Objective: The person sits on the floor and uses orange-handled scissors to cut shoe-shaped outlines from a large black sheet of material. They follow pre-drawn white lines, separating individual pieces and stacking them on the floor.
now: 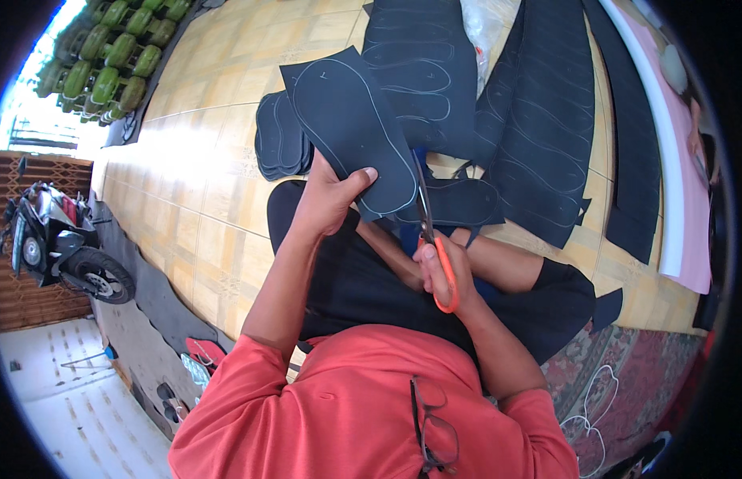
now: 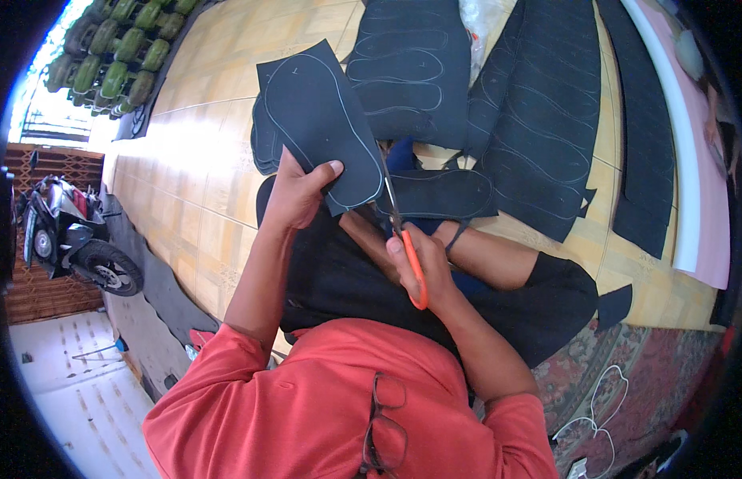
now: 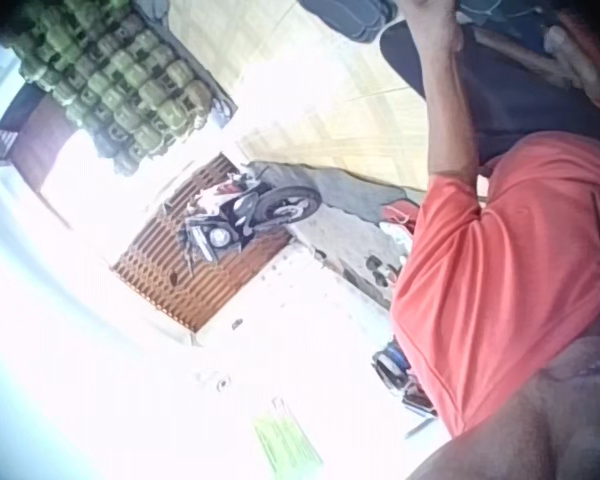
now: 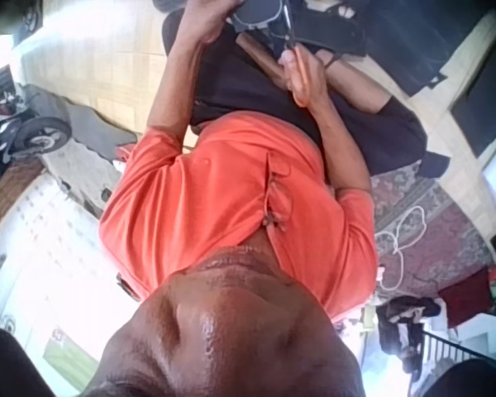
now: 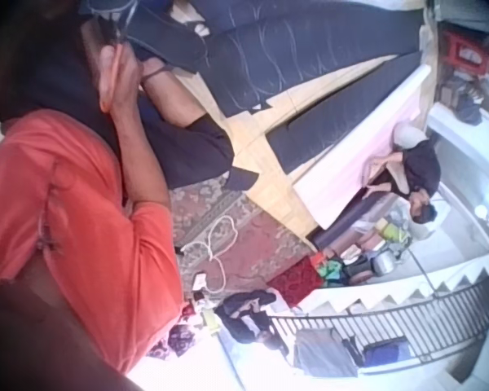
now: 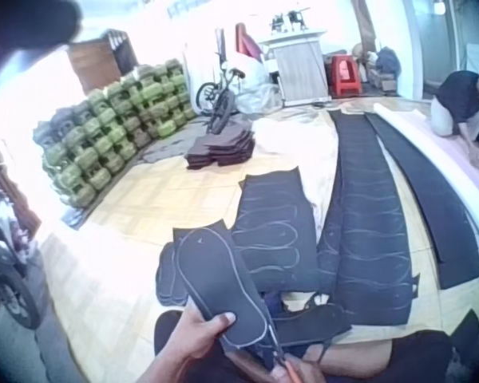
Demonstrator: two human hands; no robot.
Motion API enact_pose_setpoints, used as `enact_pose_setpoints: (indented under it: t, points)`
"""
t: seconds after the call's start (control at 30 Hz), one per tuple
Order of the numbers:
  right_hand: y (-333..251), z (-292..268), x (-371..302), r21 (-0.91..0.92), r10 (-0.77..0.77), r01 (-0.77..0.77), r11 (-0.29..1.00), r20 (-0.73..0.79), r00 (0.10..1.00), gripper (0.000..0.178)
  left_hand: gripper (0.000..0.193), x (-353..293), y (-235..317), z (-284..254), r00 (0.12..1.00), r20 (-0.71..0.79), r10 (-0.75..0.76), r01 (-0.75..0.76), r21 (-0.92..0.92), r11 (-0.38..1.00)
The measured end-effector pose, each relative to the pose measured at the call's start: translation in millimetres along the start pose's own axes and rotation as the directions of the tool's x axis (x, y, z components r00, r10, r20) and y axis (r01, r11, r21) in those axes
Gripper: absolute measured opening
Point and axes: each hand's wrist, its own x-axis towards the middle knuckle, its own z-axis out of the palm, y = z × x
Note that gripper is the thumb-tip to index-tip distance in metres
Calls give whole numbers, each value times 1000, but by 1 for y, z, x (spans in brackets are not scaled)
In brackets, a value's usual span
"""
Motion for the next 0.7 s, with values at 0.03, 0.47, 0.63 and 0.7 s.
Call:
enact_pose_setpoints:
  t: [0.03,0.47,0.63,0.7]
  points:
    - [3,3,2,27,-39,40,999,-33,999,34,67,-1,0,0,1000,26,1,-2,38,999]
    - [8,4,7,44,-24,26,999,-43,999,33,73,-3,9,-1,976,215,-40,7,150,989]
    - [7,3,6,19,-19,20,1000,-26,999,30,72,-10,-2,0,973,210,-95,91,28,995]
    - [1,-2,1,7,60,-60,998,48,997,31,71,-10,-1,3,970,210,-126,135,-29,990]
